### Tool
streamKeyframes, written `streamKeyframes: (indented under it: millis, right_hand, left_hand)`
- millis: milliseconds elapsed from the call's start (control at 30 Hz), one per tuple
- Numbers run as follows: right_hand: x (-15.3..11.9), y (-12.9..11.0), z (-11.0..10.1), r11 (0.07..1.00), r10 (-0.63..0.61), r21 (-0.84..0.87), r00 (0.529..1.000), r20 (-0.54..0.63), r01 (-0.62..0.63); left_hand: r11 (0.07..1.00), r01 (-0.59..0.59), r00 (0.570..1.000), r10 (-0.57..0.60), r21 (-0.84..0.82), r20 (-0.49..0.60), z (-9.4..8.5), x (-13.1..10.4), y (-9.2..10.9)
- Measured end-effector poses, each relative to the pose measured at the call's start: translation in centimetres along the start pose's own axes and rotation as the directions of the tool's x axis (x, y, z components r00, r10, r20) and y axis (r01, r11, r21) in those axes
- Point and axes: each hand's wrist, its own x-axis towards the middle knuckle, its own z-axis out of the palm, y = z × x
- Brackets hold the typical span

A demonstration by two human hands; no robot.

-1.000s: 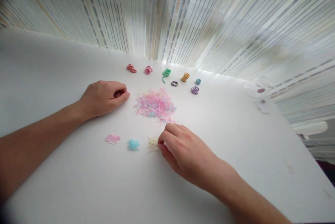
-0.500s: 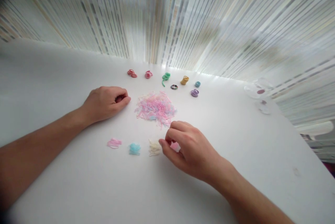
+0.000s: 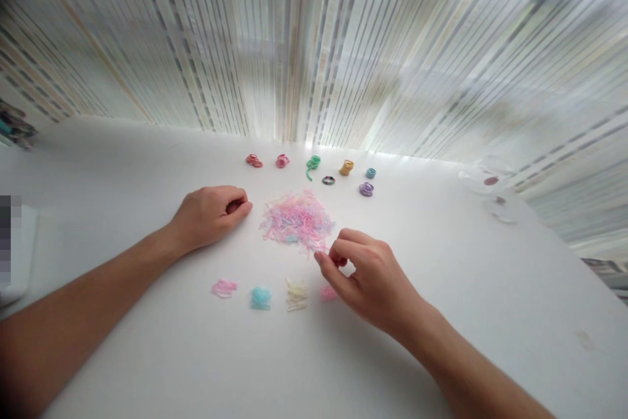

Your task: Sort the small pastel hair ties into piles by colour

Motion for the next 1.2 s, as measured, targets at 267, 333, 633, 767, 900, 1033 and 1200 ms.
streamKeyframes:
  millis: [267, 333, 633, 767, 900, 1033, 1200]
  right_hand:
    - [0.0, 1.0, 0.3, 0.998, 0.068, 0.008, 0.998, 0.014, -0.068]
    - [0.1, 1.2, 0.4, 0.997, 0.08, -0.005, 0.997, 0.012, -0.08]
    - [0.5, 1.7, 0.1, 0.988, 0.157, -0.001, 0.987, -0.021, -0.157]
    - [1.1, 2.0, -0.3, 0.953, 0.287, 0.102, 0.958, -0.01, -0.284]
    - [1.8, 2.3, -0.9, 0.898, 0.377, 0.235, 0.926, 0.027, -0.372]
    - [2.7, 2.3, -1.7, 0.88, 0.382, 0.296, 0.924, 0.028, -0.372]
    - [4.9, 1.7, -2.9, 0.889, 0.338, 0.318, 0.941, 0.029, -0.329]
  left_hand:
    - [1.0, 0.005, 1.0, -0.005, -0.003, 0.0, -0.1, -0.1, 0.1]
    - [1.0, 0.008, 1.0, -0.008, -0.006, 0.004, -0.1, -0.1, 0.0]
    - [1.0, 0.005, 1.0, -0.005, 0.005, 0.012, -0.2, 0.0, 0.0]
    - [1.0, -0.002, 1.0, 0.002, -0.003, 0.009, -0.1, 0.0, -0.1]
    - [1.0, 0.01, 1.0, -0.01, -0.014, 0.014, 0.1, 0.1, -0.2]
    - [0.999, 0.026, 0.999, -0.025, -0.02, 0.024, 0.1, 0.1, -0.2]
    - [0.999, 0.021, 0.999, -0.02, -0.029, 0.028, 0.1, 0.0, -0.2]
